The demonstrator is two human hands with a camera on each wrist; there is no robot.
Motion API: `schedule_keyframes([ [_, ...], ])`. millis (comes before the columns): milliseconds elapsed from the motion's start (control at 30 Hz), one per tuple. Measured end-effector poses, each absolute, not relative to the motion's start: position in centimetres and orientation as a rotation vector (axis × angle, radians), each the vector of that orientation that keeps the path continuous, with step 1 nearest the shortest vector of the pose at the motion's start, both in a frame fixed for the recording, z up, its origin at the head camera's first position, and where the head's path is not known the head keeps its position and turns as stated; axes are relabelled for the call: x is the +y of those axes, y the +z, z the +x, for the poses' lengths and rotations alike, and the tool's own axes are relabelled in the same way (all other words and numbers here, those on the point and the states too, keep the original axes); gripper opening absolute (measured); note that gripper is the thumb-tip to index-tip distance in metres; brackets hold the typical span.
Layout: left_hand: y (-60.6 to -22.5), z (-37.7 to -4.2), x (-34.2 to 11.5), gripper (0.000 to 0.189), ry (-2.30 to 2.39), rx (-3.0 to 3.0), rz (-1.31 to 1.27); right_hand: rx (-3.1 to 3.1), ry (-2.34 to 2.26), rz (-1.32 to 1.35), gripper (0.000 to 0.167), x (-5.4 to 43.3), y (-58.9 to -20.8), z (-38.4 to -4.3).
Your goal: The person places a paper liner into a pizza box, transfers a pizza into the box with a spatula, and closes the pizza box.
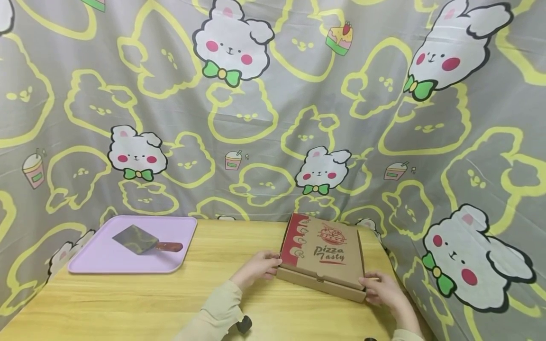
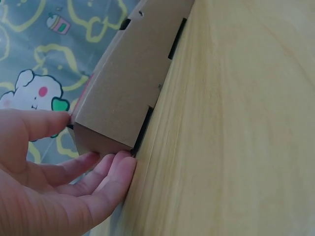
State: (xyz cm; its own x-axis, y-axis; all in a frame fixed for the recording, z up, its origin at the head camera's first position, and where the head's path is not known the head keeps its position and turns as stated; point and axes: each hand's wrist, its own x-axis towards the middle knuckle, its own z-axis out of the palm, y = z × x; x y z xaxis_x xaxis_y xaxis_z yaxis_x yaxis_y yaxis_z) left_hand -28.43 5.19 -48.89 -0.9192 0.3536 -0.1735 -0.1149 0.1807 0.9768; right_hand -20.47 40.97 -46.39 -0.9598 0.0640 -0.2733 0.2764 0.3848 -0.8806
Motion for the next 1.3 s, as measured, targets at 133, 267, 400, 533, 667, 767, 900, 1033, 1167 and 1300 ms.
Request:
schedule_keyframes([
  [133, -48.7, -28.2, 5.3, 0.042, 1.790, 2.123, 0.216, 2.509, -1.581, 0.287, 0.057, 40.7, -46.5, -20.5],
  [267, -48.8, -28.1, 5.4, 0.039, 1.795, 2.147, 0.209, 2.543, -1.545, 0.292, 0.056, 40.3, -46.3, -20.5],
  [400, -48.9, -28.1, 5.6, 0.038, 1.805, 2.174, 0.203, 2.559, -1.530, 0.291, 0.055, 40.1, -46.1, -20.5],
  [533, -49.0, -28.0, 5.8, 0.038, 1.825, 2.184, 0.207, 2.569, -1.521, 0.293, 0.053, 40.0, -46.0, -20.5],
  [667, -49.0, -28.0, 5.8, 0.038, 1.839, 2.171, 0.216, 2.576, -1.517, 0.286, 0.054, 39.9, -45.9, -20.5],
  [767, -49.1, -28.1, 5.6, 0.037, 1.820, 2.171, 0.226, 2.579, -1.515, 0.279, 0.055, 39.9, -46.0, -20.4],
  [900, -49.1, -28.3, 5.4, 0.037, 1.772, 2.175, 0.247, 2.582, -1.502, 0.286, 0.056, 40.1, -46.2, -20.4],
  [1033, -48.7, -28.4, 5.0, 0.036, 1.738, 2.185, 0.276, 2.582, -1.507, 0.290, 0.056, 40.3, -46.1, -20.4],
  [1167, -47.9, -28.4, 4.3, 0.038, 1.705, 2.210, 0.305, 2.590, -1.497, 0.330, 0.060, 40.5, -46.1, -20.5],
  [1300, -47.1, -28.7, 3.5, 0.042, 1.687, 2.227, 0.345, 2.624, -1.446, 0.363, 0.064, 40.6, -45.9, -20.6],
])
